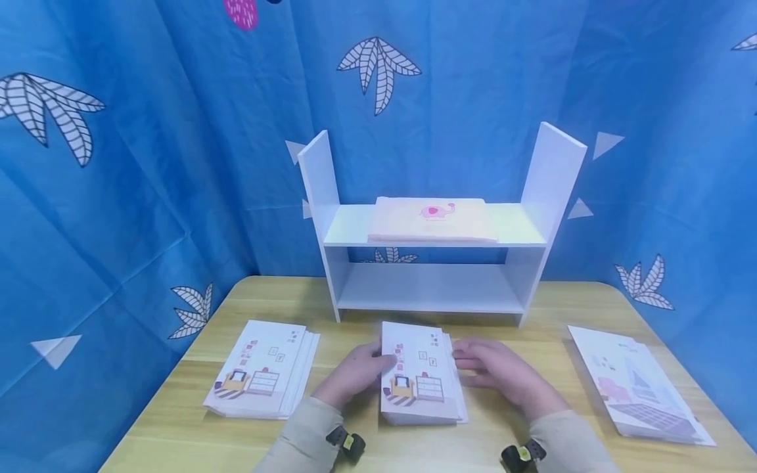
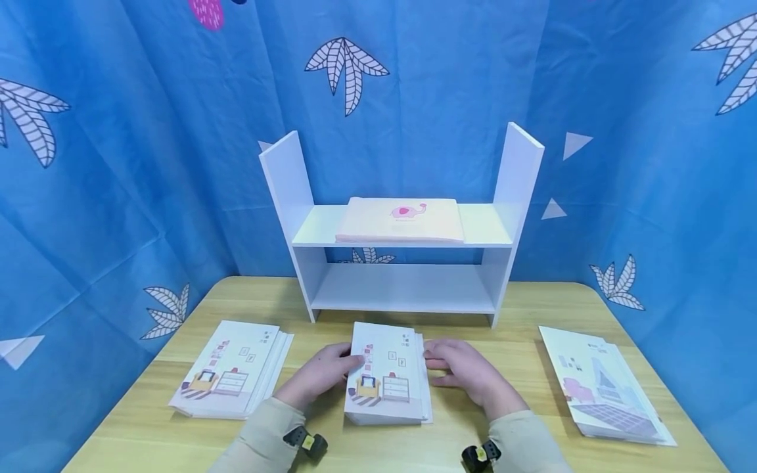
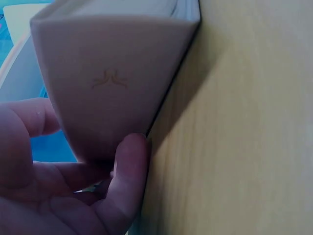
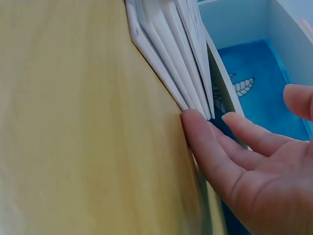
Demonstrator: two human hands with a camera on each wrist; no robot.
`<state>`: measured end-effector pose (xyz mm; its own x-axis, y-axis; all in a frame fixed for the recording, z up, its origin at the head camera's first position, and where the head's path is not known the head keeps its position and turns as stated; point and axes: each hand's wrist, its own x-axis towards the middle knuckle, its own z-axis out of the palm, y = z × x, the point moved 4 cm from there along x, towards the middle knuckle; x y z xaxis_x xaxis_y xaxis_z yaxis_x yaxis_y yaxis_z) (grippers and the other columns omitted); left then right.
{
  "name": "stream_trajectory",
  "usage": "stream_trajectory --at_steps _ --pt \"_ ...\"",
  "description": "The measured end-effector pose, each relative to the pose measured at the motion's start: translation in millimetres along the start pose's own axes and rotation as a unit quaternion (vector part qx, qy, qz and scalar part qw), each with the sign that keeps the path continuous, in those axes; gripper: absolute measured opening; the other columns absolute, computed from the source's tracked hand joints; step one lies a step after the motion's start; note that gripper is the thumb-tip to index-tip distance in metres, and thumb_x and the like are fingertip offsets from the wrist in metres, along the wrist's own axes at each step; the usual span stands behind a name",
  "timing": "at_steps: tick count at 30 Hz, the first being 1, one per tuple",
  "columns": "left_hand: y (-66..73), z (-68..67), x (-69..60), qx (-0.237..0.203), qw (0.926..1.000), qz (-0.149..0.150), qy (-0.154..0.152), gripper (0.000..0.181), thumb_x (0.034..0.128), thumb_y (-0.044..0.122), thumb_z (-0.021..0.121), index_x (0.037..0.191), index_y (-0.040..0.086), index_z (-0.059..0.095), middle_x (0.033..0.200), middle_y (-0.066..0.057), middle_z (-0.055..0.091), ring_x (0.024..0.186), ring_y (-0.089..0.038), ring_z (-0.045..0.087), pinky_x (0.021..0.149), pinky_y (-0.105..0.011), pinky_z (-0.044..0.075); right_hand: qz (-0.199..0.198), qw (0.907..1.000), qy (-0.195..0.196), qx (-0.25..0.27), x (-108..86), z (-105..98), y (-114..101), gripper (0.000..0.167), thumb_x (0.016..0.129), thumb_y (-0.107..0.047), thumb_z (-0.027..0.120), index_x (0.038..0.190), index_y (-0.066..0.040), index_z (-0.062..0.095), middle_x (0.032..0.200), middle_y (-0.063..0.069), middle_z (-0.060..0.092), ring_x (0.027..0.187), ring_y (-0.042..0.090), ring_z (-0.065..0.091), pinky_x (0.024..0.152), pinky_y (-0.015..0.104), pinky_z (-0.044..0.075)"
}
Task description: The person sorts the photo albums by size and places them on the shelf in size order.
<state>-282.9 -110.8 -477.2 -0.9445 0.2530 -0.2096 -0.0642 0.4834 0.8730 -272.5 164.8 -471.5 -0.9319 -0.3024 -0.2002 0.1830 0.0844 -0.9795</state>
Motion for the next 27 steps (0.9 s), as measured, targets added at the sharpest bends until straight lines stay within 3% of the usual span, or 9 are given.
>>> stream_trajectory --at_steps 8,14,16,24,27 --pt "-0.6 -4.9 0.8 -0.042 0.9989 0.011 -0.016 0.076 0.0936 0.049 0.066 0.155 0.012 0.042 0.149 -0.012 0.051 0.134 -0.037 0.048 0.111 -0.065 0.032 0.002 0.9994 -0.007 0.035 2.1 3.4 3.7 0.053 0.107 -0.023 0.044 0.146 0.013 0.039 0.145 0.031 0.048 0.132 0.042 0.05 0.097 0.047 0.054" --pt "3.7 -4.6 0.8 -0.135 0.9884 0.022 -0.066 0.078 0.0952 0.032 0.068 0.161 0.016 0.029 0.125 -0.01 0.066 0.103 -0.03 0.068 0.089 -0.047 0.057 -0.008 0.9985 -0.008 0.053 4.8 6.8 4.6 0.058 0.105 -0.024 0.051 0.146 0.014 0.037 0.145 0.032 0.046 0.132 0.041 0.05 0.1 0.046 0.052" --pt "4.5 -5.9 0.3 -0.152 0.9857 0.019 -0.071 0.08 0.0952 0.027 0.068 0.162 0.016 0.026 0.121 -0.009 0.066 0.097 -0.028 0.07 0.082 -0.042 0.059 -0.009 0.9979 -0.01 0.063 4.9 7.6 4.6 0.06 0.105 -0.024 0.052 0.147 0.015 0.035 0.146 0.032 0.045 0.133 0.041 0.05 0.101 0.046 0.051" --pt "7.3 -17.6 -2.2 -0.149 0.9866 0.027 -0.061 0.077 0.094 0.02 0.068 0.16 0.013 0.029 0.124 -0.01 0.065 0.099 -0.027 0.069 0.084 -0.039 0.058 -0.024 0.9996 -0.01 0.01 4.2 12.0 1.0 0.062 0.101 -0.021 0.06 0.15 0.01 0.036 0.147 0.029 0.045 0.13 0.04 0.053 0.1 0.044 0.052" --pt "6.6 -22.1 -1.6 -0.161 0.985 0.026 -0.057 0.076 0.0938 0.02 0.068 0.16 0.012 0.03 0.123 -0.011 0.066 0.099 -0.027 0.069 0.084 -0.038 0.058 -0.026 0.9992 -0.027 0.017 3.8 15.1 1.3 0.067 0.102 -0.022 0.059 0.154 0.008 0.029 0.146 0.03 0.047 0.125 0.039 0.057 0.097 0.045 0.054"
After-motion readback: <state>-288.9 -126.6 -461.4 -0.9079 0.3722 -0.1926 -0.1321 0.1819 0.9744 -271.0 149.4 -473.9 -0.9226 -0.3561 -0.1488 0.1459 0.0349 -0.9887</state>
